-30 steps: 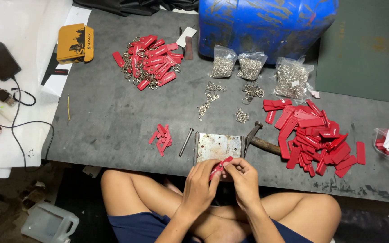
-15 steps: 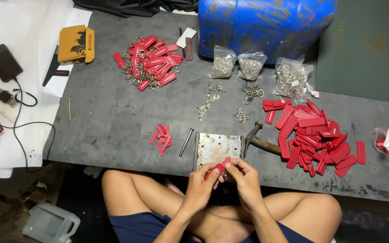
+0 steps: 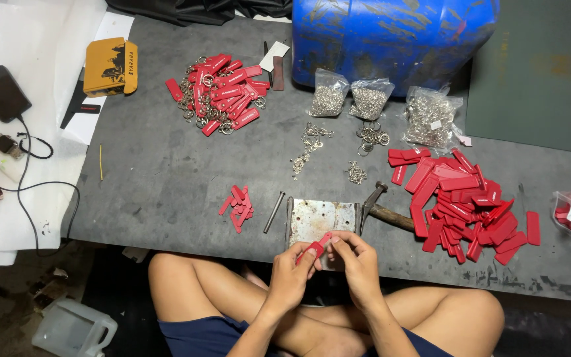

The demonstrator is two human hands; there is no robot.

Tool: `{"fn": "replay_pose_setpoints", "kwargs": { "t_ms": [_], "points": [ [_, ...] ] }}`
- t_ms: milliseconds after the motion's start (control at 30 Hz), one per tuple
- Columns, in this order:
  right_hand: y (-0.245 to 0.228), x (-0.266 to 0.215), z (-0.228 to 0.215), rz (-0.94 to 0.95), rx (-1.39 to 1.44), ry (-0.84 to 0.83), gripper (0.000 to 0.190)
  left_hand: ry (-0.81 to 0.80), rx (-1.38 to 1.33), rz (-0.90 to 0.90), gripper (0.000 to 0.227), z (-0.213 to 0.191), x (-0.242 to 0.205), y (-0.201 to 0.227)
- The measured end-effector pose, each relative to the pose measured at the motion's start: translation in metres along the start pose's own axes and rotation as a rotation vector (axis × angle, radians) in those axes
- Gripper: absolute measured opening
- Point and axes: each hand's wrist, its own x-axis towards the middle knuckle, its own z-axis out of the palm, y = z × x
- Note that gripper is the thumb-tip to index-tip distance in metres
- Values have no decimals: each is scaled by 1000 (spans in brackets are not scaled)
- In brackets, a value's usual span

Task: Assembling metal components onto red leather tags using a hammer and punch on a metal block

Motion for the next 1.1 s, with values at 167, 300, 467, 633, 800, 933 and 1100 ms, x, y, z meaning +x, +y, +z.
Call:
{"fn": "replay_pose_setpoints", "kwargs": {
  "t_ms": [167, 300, 467, 633, 800, 933, 1100],
  "points": [
    [-3, 15, -4, 4, -104, -9, 21, 42, 52, -31, 23, -5, 7, 3],
    [-15, 32, -2, -78, -338, -4, 21, 74, 57, -37, 24, -5, 17, 2],
    [-41, 65, 1, -236, -526, 41, 18, 124, 185, 21, 23, -2, 33, 15],
    [-67, 125, -15, -446, -730, 97, 14, 99, 209, 26, 23, -1, 59, -14],
    [-56, 206, -62, -499, -986, 290, 18, 187, 244, 112, 30, 8, 118, -175],
    [-54, 236, -70, -438, -1093, 366, 21, 152, 209, 200, 29, 31, 184, -155],
    [-40, 250, -75, -530, -1283, 368, 14, 125, 188, 237, 26, 37, 219, -133]
  ]
}}
